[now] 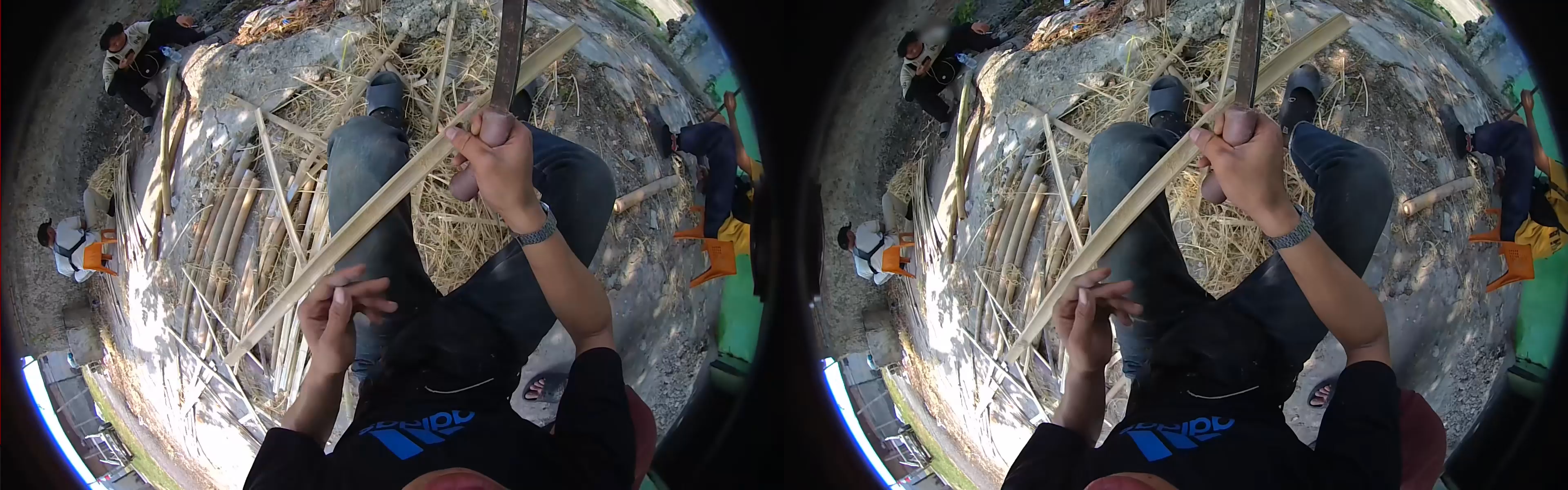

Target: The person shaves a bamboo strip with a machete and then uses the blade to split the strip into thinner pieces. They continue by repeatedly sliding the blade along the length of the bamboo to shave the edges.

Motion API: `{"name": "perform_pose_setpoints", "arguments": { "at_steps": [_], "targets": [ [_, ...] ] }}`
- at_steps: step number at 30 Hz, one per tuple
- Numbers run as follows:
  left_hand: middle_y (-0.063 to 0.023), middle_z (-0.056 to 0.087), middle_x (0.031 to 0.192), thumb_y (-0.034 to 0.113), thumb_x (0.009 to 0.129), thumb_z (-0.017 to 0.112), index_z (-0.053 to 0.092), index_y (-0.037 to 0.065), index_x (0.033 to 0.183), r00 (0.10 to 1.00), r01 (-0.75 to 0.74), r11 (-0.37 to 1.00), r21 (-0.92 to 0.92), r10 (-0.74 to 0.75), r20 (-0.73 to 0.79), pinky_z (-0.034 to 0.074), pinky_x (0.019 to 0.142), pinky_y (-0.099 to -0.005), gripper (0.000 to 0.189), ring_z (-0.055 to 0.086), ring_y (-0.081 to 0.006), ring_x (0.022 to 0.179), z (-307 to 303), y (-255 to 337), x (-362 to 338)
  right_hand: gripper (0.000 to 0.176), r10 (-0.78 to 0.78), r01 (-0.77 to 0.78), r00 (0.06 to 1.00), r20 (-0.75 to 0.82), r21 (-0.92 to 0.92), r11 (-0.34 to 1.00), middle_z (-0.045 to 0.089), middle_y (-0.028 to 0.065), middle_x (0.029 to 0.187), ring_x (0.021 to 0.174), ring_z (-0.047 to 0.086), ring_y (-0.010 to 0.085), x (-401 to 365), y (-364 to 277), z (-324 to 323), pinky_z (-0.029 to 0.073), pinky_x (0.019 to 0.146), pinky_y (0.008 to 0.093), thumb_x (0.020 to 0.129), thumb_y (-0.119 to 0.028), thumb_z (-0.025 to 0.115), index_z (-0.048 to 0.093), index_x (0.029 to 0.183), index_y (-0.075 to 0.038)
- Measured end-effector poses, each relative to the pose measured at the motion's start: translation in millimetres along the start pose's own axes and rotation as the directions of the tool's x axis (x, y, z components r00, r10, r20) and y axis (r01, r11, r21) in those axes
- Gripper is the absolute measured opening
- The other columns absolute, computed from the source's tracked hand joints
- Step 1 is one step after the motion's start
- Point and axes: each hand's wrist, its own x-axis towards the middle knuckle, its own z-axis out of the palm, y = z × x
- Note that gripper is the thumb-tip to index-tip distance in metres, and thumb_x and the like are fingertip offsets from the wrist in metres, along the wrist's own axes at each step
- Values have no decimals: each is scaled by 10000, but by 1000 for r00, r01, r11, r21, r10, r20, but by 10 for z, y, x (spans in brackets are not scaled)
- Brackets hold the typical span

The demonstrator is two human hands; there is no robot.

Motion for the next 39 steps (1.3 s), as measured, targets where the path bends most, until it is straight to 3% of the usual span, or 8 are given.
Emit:
{"name": "perform_pose_setpoints", "arguments": {
  "at_steps": [3, 5, 9, 14, 21, 25, 33, 39],
  "targets": [
    [-233, 703, 1167, 384, 1027, 588, 579, -69, 1301, 742, -245, 283, 927, 670, -8, 559, 904, -426, 529, 706, -341, 1047, -741, 189, -135, 116, -31, 31, 999, -15, 22, 999, 597, 35, 721, 611, 658, 125, 107, 156, -165, 556, 566, 281, 875, -6, 748, 641, 879, 38],
    [-219, 680, 1243, 515, 891, 733, 566, -35, 1364, 885, -129, 51, 990, 457, 92, 516, 989, -507, 745, 653, -402, 1153, -1267, 451, -252, 132, -40, 40, 998, -37, -10, 999, 615, 42, 731, 622, 663, 135, 153, 82, -197, 560, 582, 294, 862, -3, 756, 633, 830, 32],
    [-213, 743, 925, 457, 805, 835, 690, -2, 1193, 899, 279, 29, 960, -358, -250, 558, 776, -426, 618, 746, -309, 899, -1690, 341, -723, 138, -68, 66, 998, -16, -81, 995, 639, 51, 741, 630, 668, 131, 239, 82, -269, 556, 579, 284, 870, -29, 761, 642, 856, 41],
    [-120, 655, 579, 228, 905, 781, 720, -1, 927, 897, 435, 259, 862, -207, -390, 482, 519, -360, 238, 669, -219, 506, -1583, 169, -733, 298, -2, 2, 1000, 1, -277, 961, 655, 50, 714, 634, 671, 100, 216, -141, -383, 488, 512, 247, 908, -206, 809, 643, 893, 42],
    [-140, 673, 690, 324, 860, 818, 709, 36, 959, 963, 269, 270, 925, -82, -257, 497, 614, -404, 324, 673, -294, 630, -661, 448, -6, 414, 55, 129, 975, 213, -757, 640, 527, 11, 579, 530, 514, 79, -190, -308, -506, 390, 482, 284, 952, -333, 758, 603, 819, 27],
    [-134, 640, 683, 365, 983, 687, 694, 0, 996, 988, 151, 505, 850, -96, -118, 457, 593, -388, 366, 646, -189, 634, -364, 412, 264, 468, 98, 133, 931, 352, -575, 807, 441, 42, 538, 488, 449, 111, -600, -188, -220, 358, 480, 305, 978, -417, 687, 599, 807, 10],
    [-243, 605, 700, 232, 1025, 601, 652, -17, 969, 986, 27, 531, 847, 127, -111, 443, 606, -467, 260, 597, -440, 653, -128, 150, 404, 488, -96, 589, 784, 613, -686, 427, 557, 108, 557, 503, 604, 339, -697, 66, 109, 460, 474, 427, 924, -471, 729, 531, 738, -66],
    [-259, 609, 680, 257, 1014, 608, 599, 18, 883, 991, 111, 501, 858, 6, -132, 454, 625, -557, 273, 618, -482, 685, -168, 280, 312, 476, -133, 381, 924, 357, -857, 346, 524, 150, 550, 502, 558, 383, 43, -70, -258, 408, 489, 450, 1027, -398, 614, 513, 756, -19]
  ]
}}
